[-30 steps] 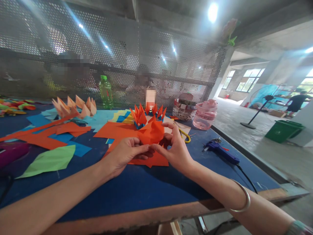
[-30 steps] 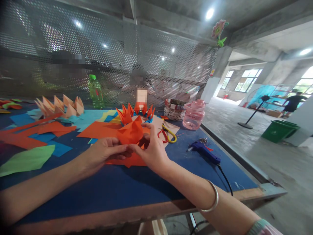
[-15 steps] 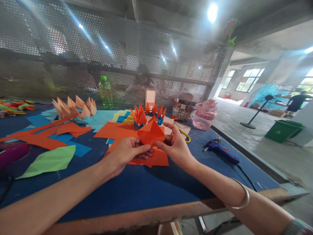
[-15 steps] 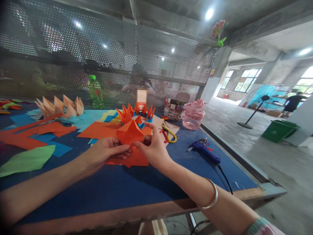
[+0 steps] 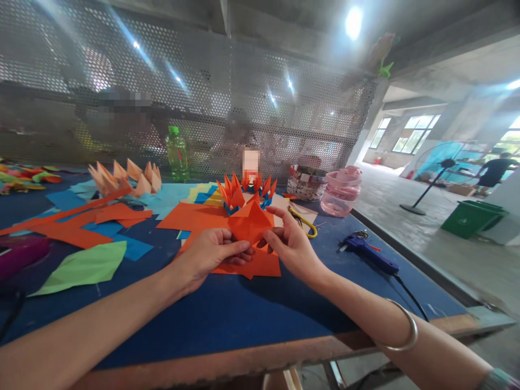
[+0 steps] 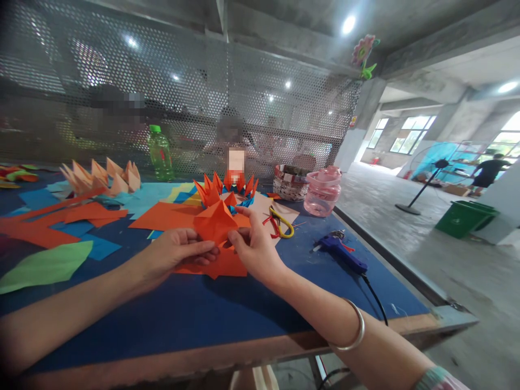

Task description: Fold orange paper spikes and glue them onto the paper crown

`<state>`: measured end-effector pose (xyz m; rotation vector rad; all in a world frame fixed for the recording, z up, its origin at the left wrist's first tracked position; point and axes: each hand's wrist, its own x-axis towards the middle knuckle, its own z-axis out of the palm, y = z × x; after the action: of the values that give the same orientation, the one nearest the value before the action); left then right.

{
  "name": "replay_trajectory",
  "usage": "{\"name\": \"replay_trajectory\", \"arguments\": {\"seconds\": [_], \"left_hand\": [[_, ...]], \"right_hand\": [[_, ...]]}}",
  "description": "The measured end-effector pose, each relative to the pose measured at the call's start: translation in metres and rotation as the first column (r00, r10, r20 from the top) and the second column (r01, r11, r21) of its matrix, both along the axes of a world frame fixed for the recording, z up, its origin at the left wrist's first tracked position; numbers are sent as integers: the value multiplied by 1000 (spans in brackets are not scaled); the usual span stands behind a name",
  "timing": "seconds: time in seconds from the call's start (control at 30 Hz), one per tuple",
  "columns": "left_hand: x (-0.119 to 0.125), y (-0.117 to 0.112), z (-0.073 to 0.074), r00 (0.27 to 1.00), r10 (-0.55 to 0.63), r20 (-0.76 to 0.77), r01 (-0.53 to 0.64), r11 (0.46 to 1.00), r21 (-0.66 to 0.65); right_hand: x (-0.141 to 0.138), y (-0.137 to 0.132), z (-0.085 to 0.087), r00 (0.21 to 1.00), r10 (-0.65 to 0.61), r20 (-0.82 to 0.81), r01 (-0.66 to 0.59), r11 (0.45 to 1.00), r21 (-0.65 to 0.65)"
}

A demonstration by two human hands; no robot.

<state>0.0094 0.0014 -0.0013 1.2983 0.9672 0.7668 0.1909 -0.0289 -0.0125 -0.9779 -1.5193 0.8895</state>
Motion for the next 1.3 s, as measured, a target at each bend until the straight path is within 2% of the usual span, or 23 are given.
{"name": "replay_trajectory", "arguments": {"seconds": [0.17,0.4,0.6,0.77,0.9,1.07,1.17,1.3], "left_hand": [[0,-2,-2,999,-42,0,42,999,5],[1,-3,-5,991,-128,-38,127,992,-25],[2,-5,1,994,-68,-82,72,996,46],[3,-7,6,993,-70,-99,79,992,97],[2,-6,6,991,-90,-96,101,987,124],[1,-5,1,994,-62,-92,70,994,85],[0,-6,-1,994,-47,-102,53,997,56],[0,-7,1,989,-82,-120,90,994,64]], "right_hand": [[-2,1,-2,998,35,-49,-38,998,-59],[-3,2,-1,986,66,-154,-76,995,-57],[-4,-1,1,980,76,-182,-89,994,-64],[-4,-1,2,978,95,-188,-109,992,-69],[-2,1,1,989,67,-128,-72,997,-35],[-1,1,0,996,12,-92,-15,999,-29],[-2,1,0,992,54,-115,-63,995,-74],[-3,1,-1,989,71,-127,-80,995,-61]]}}
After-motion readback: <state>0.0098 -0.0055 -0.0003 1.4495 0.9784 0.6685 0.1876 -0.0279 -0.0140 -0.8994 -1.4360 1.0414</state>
